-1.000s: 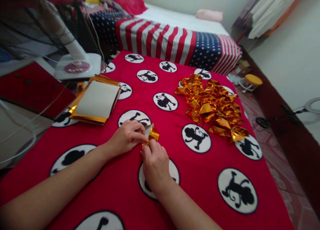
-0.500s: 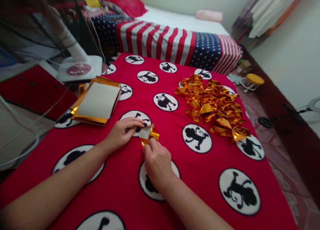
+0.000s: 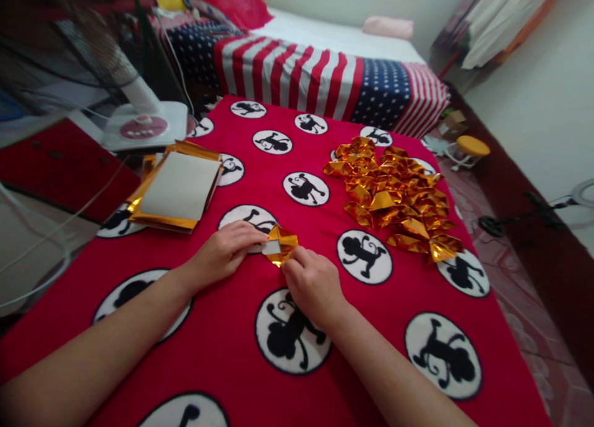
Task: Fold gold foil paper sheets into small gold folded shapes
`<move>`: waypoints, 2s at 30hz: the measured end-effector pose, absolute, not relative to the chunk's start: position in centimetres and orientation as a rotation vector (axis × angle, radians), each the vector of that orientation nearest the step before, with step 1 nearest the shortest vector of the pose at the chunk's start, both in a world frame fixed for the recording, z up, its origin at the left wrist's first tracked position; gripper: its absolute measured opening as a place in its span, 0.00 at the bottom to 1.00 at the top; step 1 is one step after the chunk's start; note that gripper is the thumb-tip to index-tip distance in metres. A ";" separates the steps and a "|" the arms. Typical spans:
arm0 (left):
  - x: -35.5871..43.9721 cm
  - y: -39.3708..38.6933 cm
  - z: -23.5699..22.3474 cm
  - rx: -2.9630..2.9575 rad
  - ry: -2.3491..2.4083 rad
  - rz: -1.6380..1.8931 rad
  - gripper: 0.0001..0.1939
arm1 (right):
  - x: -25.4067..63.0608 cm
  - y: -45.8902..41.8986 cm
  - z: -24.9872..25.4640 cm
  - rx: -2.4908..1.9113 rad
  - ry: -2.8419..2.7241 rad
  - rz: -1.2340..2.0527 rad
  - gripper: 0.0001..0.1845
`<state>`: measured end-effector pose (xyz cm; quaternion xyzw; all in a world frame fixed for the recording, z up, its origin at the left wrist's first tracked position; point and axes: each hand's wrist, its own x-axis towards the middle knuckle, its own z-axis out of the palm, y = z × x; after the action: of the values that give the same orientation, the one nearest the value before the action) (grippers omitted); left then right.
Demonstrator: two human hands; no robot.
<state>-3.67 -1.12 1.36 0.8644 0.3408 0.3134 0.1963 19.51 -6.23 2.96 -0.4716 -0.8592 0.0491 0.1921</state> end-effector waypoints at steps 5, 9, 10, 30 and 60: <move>-2.9 0.1 1.7 2.436 1.043 0.792 0.24 | 18.5 -7.2 2.8 -1.448 -2.308 0.196 0.08; -1.8 1.7 2.7 2.505 1.052 0.598 0.16 | 18.2 -7.4 2.7 -1.504 -2.280 0.137 0.09; -1.6 2.1 2.9 2.498 1.053 0.579 0.15 | 18.3 -7.4 2.7 -1.508 -2.281 0.129 0.09; -3.4 1.4 3.5 2.539 0.794 0.577 0.10 | 22.1 -4.9 2.2 -1.274 -2.272 0.164 0.09; -2.5 -0.2 2.7 2.670 0.746 0.690 0.10 | 20.7 -6.4 1.8 -1.375 -2.133 0.172 0.09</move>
<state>-2.52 -0.24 2.72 0.9251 0.2585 0.2392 0.1420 20.73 -6.36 1.75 -0.5167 -0.8013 0.0647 0.2946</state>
